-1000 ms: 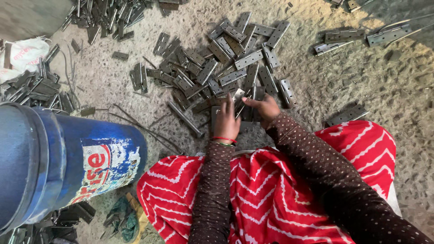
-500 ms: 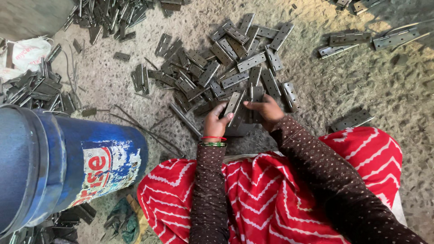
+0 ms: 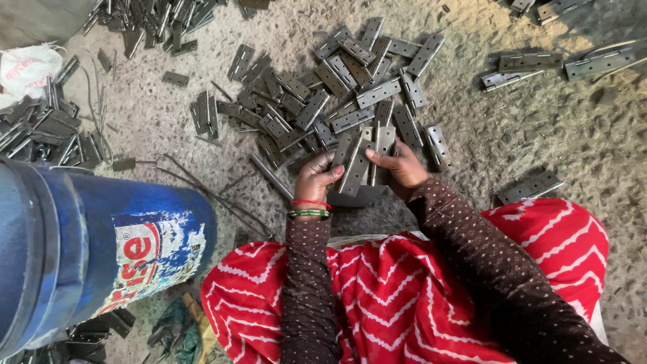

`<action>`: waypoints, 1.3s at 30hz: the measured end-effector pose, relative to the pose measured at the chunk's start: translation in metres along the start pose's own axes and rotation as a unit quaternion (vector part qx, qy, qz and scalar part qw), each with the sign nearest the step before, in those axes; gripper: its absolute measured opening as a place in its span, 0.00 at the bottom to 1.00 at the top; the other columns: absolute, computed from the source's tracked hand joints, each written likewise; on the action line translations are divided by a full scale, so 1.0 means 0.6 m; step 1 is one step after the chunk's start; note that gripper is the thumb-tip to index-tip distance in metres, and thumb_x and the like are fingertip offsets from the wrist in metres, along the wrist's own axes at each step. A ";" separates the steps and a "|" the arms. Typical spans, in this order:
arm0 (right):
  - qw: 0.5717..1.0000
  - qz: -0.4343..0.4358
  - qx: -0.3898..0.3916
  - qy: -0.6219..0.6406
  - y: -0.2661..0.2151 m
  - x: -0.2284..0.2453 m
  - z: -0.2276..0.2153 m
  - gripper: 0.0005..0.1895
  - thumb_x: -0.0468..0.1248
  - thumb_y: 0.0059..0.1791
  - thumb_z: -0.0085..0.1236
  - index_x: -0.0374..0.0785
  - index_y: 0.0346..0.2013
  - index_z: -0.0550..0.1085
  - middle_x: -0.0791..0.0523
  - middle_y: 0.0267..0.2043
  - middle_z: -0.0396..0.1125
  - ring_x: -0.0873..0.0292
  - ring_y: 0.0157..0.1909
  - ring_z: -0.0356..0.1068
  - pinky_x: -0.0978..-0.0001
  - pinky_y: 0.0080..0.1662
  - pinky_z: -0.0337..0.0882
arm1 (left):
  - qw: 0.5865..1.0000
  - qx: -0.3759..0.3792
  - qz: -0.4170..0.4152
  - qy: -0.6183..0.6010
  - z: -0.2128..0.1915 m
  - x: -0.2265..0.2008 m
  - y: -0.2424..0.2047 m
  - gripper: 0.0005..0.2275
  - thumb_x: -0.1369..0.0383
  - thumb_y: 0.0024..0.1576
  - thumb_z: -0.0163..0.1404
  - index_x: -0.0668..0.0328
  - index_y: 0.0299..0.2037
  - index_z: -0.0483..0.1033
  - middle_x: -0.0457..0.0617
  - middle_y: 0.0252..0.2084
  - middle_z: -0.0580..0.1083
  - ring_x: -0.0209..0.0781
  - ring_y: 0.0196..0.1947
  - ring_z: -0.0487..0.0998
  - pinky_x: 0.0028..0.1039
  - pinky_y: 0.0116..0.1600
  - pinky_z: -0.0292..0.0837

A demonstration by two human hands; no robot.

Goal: The person sits on the floor and assembles metal hinges by inserting pins into hinge leaves. They pick up hinge parts, align them, and tap the pins into place using a metal rod, then place the assembled hinges into a blue bucket.

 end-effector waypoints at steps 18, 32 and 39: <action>0.945 -0.016 -0.153 0.290 0.042 -0.040 -0.113 0.16 0.43 0.49 0.66 0.36 0.45 0.75 0.53 0.47 0.75 0.57 0.49 0.75 0.65 0.56 0.75 | 0.558 -0.299 0.171 0.755 -0.021 -0.132 0.217 0.18 0.72 0.46 0.57 0.54 0.48 0.75 0.53 0.52 0.75 0.58 0.50 0.79 0.44 0.52 0.76; 0.935 -0.025 -0.177 0.305 0.048 -0.039 -0.137 0.12 0.42 0.50 0.64 0.40 0.44 0.76 0.58 0.40 0.75 0.60 0.43 0.74 0.66 0.50 0.76 | 0.656 -0.217 0.278 0.667 0.043 -0.068 -0.012 0.30 0.80 0.57 0.52 0.44 0.70 0.64 0.52 0.56 0.75 0.49 0.38 0.81 0.36 0.42 0.79; 0.932 -0.011 -0.217 0.290 0.015 -0.032 -0.133 0.13 0.43 0.48 0.65 0.41 0.43 0.76 0.58 0.37 0.74 0.61 0.38 0.75 0.65 0.47 0.78 | 0.456 -0.179 0.244 0.837 0.063 0.071 -0.021 0.27 0.72 0.53 0.45 0.52 0.66 0.63 0.52 0.57 0.73 0.49 0.51 0.76 0.43 0.61 0.74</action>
Point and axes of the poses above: each hand's wrist, its own y-axis towards the middle knuckle, its own z-axis out of the palm, x = y × z, the point moved 10 cm from there along y, towards the middle knuckle
